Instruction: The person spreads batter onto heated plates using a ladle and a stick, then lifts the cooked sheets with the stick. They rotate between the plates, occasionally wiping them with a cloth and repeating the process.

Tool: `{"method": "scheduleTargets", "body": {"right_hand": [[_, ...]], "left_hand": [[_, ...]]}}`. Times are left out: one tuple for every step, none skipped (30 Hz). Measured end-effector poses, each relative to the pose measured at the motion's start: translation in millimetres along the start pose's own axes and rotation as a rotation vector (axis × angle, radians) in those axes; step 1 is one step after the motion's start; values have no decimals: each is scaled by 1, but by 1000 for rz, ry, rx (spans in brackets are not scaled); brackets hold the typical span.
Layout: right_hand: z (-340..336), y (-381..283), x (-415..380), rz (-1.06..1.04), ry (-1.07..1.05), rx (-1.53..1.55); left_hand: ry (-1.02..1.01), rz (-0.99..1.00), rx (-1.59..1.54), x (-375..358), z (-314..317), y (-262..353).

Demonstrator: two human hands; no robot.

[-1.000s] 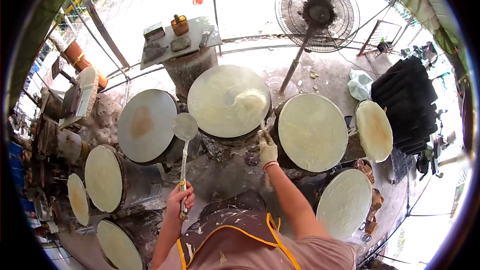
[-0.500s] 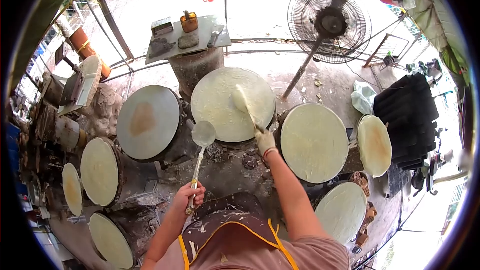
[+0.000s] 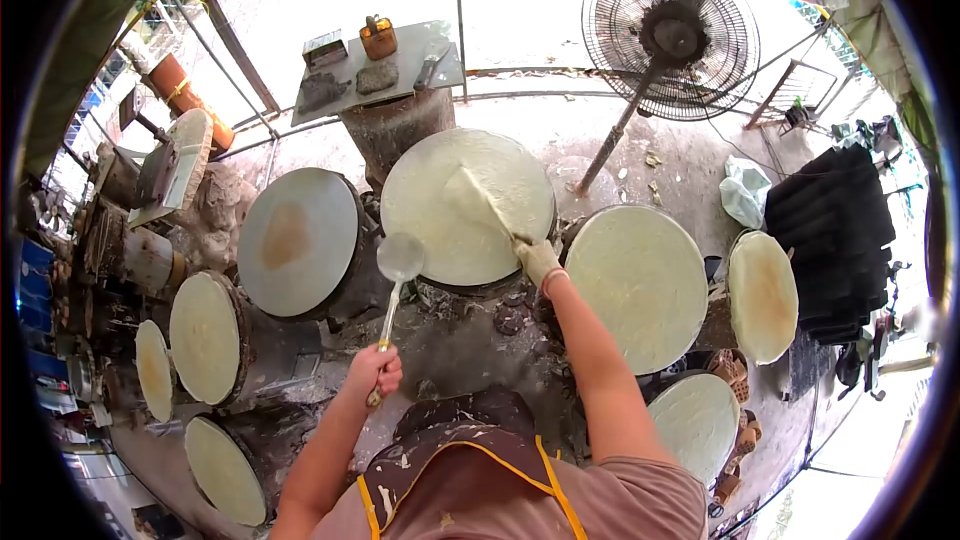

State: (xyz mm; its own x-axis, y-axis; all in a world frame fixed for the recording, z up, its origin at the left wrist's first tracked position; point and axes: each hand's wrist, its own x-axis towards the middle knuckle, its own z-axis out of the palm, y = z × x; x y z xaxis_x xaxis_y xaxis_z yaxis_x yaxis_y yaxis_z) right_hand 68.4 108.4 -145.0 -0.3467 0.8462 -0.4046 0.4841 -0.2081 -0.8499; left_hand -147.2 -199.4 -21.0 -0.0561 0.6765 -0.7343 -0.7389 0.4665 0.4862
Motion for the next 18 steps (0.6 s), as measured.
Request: {"method": "scheduleTargets", "body": {"right_hand": [[-10, -14, -31, 49, -106, 74], [-18, -19, -56, 97, -211, 144], [-25, 8, -64, -205, -209, -119], [-24, 26, -79, -235, -175, -105], [-10, 41, -93, -68, -89, 98], [15, 53, -101, 136, 30, 330], [43, 64, -106, 283, 103, 449], [69, 74, -108, 394, 148, 521], [96, 86, -106, 417, 129, 526], [113, 98, -101, 321, 42, 495], [125, 113, -96, 225, -45, 465], [116, 91, -104, 251, -56, 505], [100, 68, -110, 275, -66, 544], [73, 38, -122, 349, -83, 559], [60, 17, -131, 277, 26, 672], [43, 3, -134, 278, 106, 744], [33, -6, -134, 279, 189, 819], [36, -1, -125, 241, 235, 747]], "left_hand": [[13, 14, 62, 9, 5, 7], [38, 53, 153, 19, 10, 11], [64, 93, 242, 30, 15, 15], [91, 137, 327, 40, 21, 16], [150, 176, 390, 52, 26, 15], [210, 213, 454, 63, 33, 12], [272, 248, 517, 74, 39, 5], [332, 264, 592, 82, 45, -5], [393, 280, 668, 92, 51, -15], [400, 245, 691, 108, 51, -27], [326, 267, 564, 96, 67, -23], [229, 227, 481, 91, 69, -10], [130, 189, 398, 88, 67, 7], [-114, 45, 17, 74, 53, 33], [-307, 1, -161, 54, 39, 49], [-326, 62, -136, 25, 30, 52], [-289, 106, -90, 4, 30, 47], [-256, 151, -38, -14, 30, 41]]}}
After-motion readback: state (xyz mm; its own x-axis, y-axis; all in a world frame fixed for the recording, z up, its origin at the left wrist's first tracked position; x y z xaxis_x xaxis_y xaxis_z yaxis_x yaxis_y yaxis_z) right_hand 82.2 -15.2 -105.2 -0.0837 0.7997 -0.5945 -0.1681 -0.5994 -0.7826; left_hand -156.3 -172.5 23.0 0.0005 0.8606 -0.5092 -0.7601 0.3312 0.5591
